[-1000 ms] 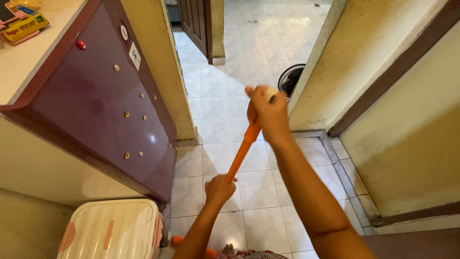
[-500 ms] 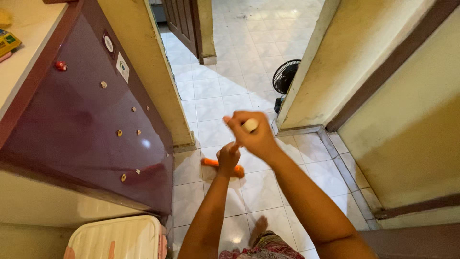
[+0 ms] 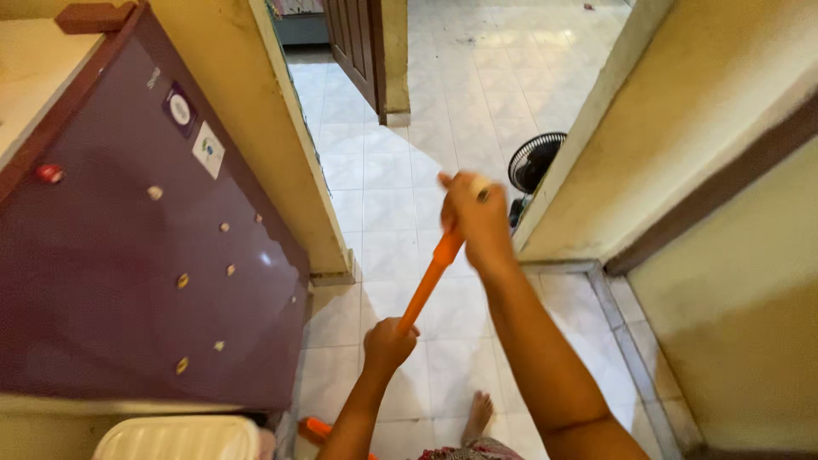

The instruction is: The person sweeps the tiled floor using a broom, moving debris through hallways and into different rooms.

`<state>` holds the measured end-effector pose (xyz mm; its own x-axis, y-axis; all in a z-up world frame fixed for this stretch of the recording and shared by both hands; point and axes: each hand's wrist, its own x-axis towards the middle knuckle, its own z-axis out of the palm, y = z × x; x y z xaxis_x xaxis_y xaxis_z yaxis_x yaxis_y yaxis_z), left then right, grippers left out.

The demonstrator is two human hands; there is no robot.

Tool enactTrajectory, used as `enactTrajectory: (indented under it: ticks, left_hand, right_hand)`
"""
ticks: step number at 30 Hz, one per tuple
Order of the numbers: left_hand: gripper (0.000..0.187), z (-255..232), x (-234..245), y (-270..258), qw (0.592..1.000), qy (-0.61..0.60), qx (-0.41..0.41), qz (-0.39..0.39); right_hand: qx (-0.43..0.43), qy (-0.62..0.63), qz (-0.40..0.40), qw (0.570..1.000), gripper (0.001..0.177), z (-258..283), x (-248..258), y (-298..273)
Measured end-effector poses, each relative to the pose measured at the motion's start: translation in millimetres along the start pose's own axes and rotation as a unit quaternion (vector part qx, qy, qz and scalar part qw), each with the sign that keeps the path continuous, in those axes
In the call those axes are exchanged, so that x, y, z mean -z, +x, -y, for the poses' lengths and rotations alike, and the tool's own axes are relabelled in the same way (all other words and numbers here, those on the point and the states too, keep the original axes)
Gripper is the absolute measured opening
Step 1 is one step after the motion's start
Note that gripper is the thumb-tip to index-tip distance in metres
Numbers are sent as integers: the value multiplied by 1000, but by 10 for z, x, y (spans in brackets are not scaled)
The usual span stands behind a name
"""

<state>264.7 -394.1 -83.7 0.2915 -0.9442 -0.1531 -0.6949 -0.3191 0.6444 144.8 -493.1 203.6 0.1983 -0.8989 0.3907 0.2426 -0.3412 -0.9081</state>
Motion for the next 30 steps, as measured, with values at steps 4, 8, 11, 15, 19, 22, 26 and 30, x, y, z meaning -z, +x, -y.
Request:
enactTrajectory:
  ticks: [4, 8, 11, 15, 19, 22, 26, 30]
  left_hand:
    - [23, -129, -517, 661, 991, -122, -4, -55]
    - [17, -728, -925, 1499, 981, -122, -90, -119]
    - [16, -1234, -931, 1973, 978, -112, -100, -144]
    - [13, -1942, -799, 2246, 980, -133, -107, -103]
    - [23, -2060, -915, 2261, 965, -220, -79, -122]
    - [15, -1573, -1213, 2448, 966, -179, -56, -176]
    - [12, -558, -1638, 2665, 980, -34, -25, -194]
    - [13, 266, -1826, 2703, 971, 133, 156, -126]
  right_hand:
    - [-107, -32, -17, 994, 41, -211, 354, 340]
    - [-46, -21, 13, 999, 37, -149, 846, 767]
    - [-25, -17, 25, 999, 36, -120, 1146, 1118]
    - [46, 51, -30, 997, 34, -4, 1918, 1727]
    - [42, 133, -123, 983, 33, -448, 2555, 2330]
    - [-26, 132, -188, 973, 33, -1434, 2700, 2626]
    - [-119, 96, -246, 957, 32, -3086, 2791, 2540]
    - [-316, 83, -135, 936, 46, -4303, 2667, 2042]
